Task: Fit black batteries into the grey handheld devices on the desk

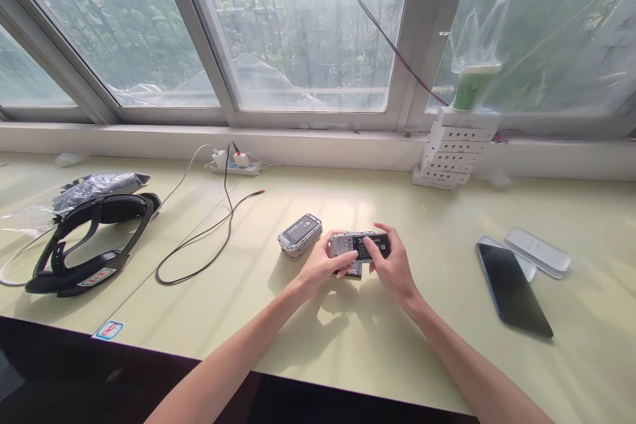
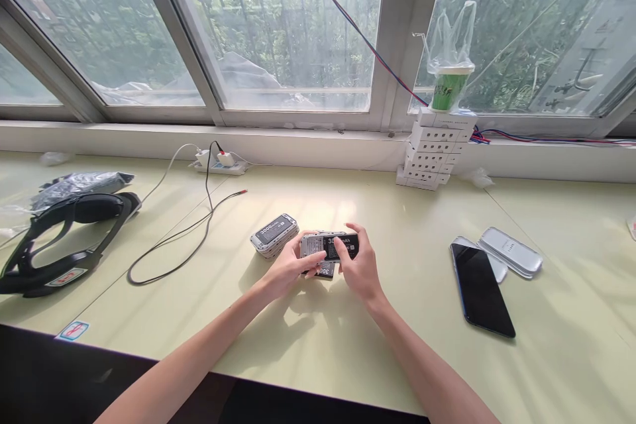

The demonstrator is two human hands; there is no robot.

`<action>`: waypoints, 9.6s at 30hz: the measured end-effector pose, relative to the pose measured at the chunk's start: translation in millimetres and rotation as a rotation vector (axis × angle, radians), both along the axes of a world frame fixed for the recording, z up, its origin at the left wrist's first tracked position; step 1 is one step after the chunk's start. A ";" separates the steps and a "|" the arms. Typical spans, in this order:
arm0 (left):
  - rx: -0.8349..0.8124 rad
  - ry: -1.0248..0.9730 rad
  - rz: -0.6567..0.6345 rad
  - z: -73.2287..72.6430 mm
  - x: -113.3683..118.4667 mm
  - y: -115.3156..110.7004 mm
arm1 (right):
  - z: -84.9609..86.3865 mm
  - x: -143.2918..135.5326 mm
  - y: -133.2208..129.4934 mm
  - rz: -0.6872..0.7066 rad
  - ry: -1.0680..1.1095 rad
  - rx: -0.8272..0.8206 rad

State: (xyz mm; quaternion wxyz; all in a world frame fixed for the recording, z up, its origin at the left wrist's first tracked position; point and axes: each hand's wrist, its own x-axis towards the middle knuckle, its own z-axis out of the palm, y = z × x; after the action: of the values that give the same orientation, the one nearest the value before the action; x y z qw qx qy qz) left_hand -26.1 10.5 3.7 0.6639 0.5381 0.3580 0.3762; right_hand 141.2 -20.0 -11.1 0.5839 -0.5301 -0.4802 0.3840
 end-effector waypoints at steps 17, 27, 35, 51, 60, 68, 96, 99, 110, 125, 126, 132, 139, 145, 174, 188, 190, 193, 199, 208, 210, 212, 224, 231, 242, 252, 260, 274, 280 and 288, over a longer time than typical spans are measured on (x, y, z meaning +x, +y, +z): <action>0.113 -0.007 -0.004 -6.0 7.2 -9.3 | -5.2 -3.0 -0.7 0.049 0.028 -0.033; 0.125 0.014 0.009 -6.8 8.2 -11.8 | -9.1 -4.4 -1.2 0.059 0.002 -0.019; 0.135 0.009 -0.002 -8.6 7.9 -11.5 | -9.6 -5.9 -1.5 0.074 0.005 -0.004; 0.141 -0.023 -0.019 -12.4 8.4 -11.5 | -7.8 -8.0 -2.7 0.094 -0.020 0.023; 0.125 -0.031 -0.009 -14.0 7.4 -9.7 | -7.2 -6.7 -2.6 0.100 0.018 0.017; 0.044 -0.094 -0.008 -8.4 6.7 -8.4 | 4.4 0.4 -3.4 0.181 0.180 -0.090; 0.010 -0.085 -0.016 -3.5 1.5 -4.7 | 6.4 11.6 0.1 0.426 0.422 -0.145; 0.023 -0.079 -0.024 -4.4 1.3 -4.4 | 5.3 12.2 0.3 0.431 0.418 -0.137; 0.043 -0.056 -0.026 -1.3 1.4 -5.3 | 5.4 11.4 0.5 0.416 0.353 -0.098; 0.025 -0.039 -0.024 0.3 0.7 -7.0 | 0.4 10.3 1.8 0.389 0.299 -0.101; 0.027 -0.038 -0.024 0.2 0.6 -7.1 | 0.5 10.1 1.8 0.385 0.294 -0.104; 0.028 -0.038 -0.022 1.4 0.6 -8.4 | 2.7 9.4 0.6 0.361 0.282 -0.104; 0.041 -0.030 -0.022 1.9 1.2 -9.3 | 1.4 10.0 0.8 0.353 0.266 -0.103; 0.049 -0.039 -0.043 -0.1 0.7 -8.6 | -0.5 10.3 1.6 0.355 0.267 -0.105; 0.045 0.006 0.173 -7.8 5.7 -6.9 | 1.4 4.2 3.6 0.354 0.486 -0.241; 0.013 0.109 0.043 -10.3 8.2 -6.7 | 0.4 0.8 0.5 0.319 0.180 -0.237; 0.027 0.116 0.052 -8.8 8.3 -7.1 | 1.7 -0.5 -0.6 0.322 0.137 -0.227; 0.034 0.125 0.056 -7.7 8.3 -7.1 | 2.6 -1.6 -1.2 0.318 0.105 -0.220; 0.051 0.134 0.058 -7.8 8.4 -6.7 | 2.3 -2.2 -1.1 0.317 0.100 -0.216; 0.051 0.120 0.076 -6.3 9.5 -7.8 | 2.9 -2.7 -0.9 0.318 0.098 -0.199; 0.046 0.116 0.081 -6.2 9.6 -7.6 | 3.4 -3.2 -1.3 0.314 0.099 -0.197; 0.041 0.113 0.087 -6.5 9.6 -7.4 | 3.8 -3.8 -1.6 0.312 0.106 -0.198; 0.048 0.101 0.084 -9.6 8.6 -6.2 | 2.0 -5.5 -2.1 0.307 0.103 -0.195; 0.095 0.166 0.109 -10.4 7.5 -6.4 | 1.6 -4.1 -1.2 0.187 0.093 -0.140; 0.721 0.462 0.167 -11.6 6.6 -11.6 | -11.9 -0.8 5.2 0.053 0.164 -0.069; 0.863 0.599 0.139 -12.9 0.4 -16.5 | -8.3 -3.0 0.4 0.028 0.070 0.009; 0.906 0.782 0.156 32.0 -41.2 0.3 | -8.8 -3.2 1.1 0.118 0.006 0.061; 0.795 1.042 0.124 47.7 -82.7 40.6 | -37.7 14.6 22.8 0.056 -0.728 0.192; 0.774 1.104 0.079 48.4 -82.6 36.8 | -41.3 16.7 24.0 0.142 -0.853 0.125; 0.745 1.124 0.121 45.5 -80.9 38.7 | -44.9 17.4 27.2 0.167 -0.886 0.086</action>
State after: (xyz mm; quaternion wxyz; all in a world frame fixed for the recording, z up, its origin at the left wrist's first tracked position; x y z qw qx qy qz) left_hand -107.0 49.2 49.3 0.1251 0.8238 0.5249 0.1741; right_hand 158.6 7.2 -56.0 0.3104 -0.5781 -0.7405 0.1455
